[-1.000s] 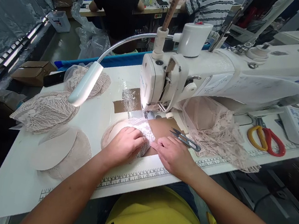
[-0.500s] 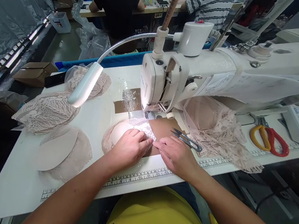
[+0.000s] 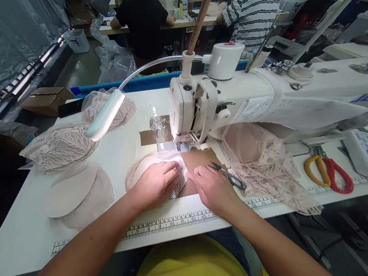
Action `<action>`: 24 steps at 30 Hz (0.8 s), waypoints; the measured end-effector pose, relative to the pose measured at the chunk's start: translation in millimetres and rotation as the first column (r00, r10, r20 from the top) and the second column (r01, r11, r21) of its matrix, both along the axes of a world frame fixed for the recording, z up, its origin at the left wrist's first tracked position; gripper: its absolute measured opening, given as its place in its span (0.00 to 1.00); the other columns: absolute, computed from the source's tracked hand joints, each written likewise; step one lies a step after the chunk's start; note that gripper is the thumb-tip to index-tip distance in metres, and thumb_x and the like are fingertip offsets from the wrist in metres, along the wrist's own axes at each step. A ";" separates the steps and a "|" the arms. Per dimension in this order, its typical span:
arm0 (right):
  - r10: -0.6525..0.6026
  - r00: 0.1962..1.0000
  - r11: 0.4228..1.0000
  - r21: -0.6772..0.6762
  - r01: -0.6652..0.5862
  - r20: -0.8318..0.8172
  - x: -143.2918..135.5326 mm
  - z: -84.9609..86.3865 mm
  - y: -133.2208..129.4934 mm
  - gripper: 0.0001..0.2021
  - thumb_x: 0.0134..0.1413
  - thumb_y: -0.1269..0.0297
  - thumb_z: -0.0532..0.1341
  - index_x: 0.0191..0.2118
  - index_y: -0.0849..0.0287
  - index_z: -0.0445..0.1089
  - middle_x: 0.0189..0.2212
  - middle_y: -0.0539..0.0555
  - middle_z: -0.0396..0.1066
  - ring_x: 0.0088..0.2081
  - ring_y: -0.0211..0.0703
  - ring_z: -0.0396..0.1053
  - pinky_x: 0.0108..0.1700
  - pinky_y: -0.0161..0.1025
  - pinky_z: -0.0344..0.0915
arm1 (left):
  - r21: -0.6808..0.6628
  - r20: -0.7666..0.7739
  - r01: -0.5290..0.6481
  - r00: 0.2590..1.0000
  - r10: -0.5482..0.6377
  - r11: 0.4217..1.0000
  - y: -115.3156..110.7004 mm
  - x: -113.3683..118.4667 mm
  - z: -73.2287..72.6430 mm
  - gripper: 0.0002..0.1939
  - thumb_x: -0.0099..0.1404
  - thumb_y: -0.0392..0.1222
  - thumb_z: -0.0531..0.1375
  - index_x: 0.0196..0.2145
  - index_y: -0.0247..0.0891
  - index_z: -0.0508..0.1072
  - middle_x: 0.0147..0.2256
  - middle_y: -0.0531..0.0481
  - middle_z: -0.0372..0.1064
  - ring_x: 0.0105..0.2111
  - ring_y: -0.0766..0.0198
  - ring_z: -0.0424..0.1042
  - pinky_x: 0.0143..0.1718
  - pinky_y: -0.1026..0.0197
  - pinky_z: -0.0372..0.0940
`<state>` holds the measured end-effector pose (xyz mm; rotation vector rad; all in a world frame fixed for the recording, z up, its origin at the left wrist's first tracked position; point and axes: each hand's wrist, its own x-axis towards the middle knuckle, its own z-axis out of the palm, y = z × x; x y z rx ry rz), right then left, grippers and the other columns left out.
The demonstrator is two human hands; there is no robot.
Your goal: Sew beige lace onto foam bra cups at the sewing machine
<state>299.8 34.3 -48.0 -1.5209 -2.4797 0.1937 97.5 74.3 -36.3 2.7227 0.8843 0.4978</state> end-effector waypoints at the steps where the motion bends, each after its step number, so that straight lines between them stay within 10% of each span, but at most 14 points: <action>1: -0.002 1.000 1.000 0.009 0.002 -0.005 0.2 -0.8 -0.4 0.15 0.61 0.73 0.49 0.43 0.60 0.72 0.32 0.55 0.66 0.34 0.42 0.61 0.34 0.37 0.52 | 0.017 -0.027 -0.017 0.999 0.018 1.000 1.7 0.0 0.0 0.15 0.70 0.38 0.47 0.46 0.35 0.71 0.48 0.41 0.69 0.42 0.57 0.69 0.42 0.55 0.66; 11: 0.011 1.000 0.993 0.120 -0.009 -0.017 1.3 -6.0 -1.0 0.13 0.60 0.74 0.50 0.39 0.59 0.72 0.28 0.54 0.64 0.30 0.41 0.56 0.33 0.38 0.48 | 0.138 -0.297 -0.026 0.953 0.066 0.990 7.9 4.4 -4.5 0.19 0.69 0.38 0.46 0.55 0.31 0.66 0.56 0.39 0.63 0.36 0.57 0.69 0.39 0.53 0.66; 24: -0.001 1.000 0.993 0.122 0.003 -0.021 0.0 -5.6 -2.0 0.13 0.59 0.75 0.50 0.36 0.60 0.72 0.27 0.54 0.63 0.30 0.42 0.55 0.32 0.39 0.48 | 0.189 -0.202 -0.085 0.972 0.123 0.978 10.7 9.2 -12.3 0.14 0.69 0.35 0.46 0.42 0.34 0.71 0.44 0.40 0.68 0.37 0.58 0.67 0.39 0.55 0.64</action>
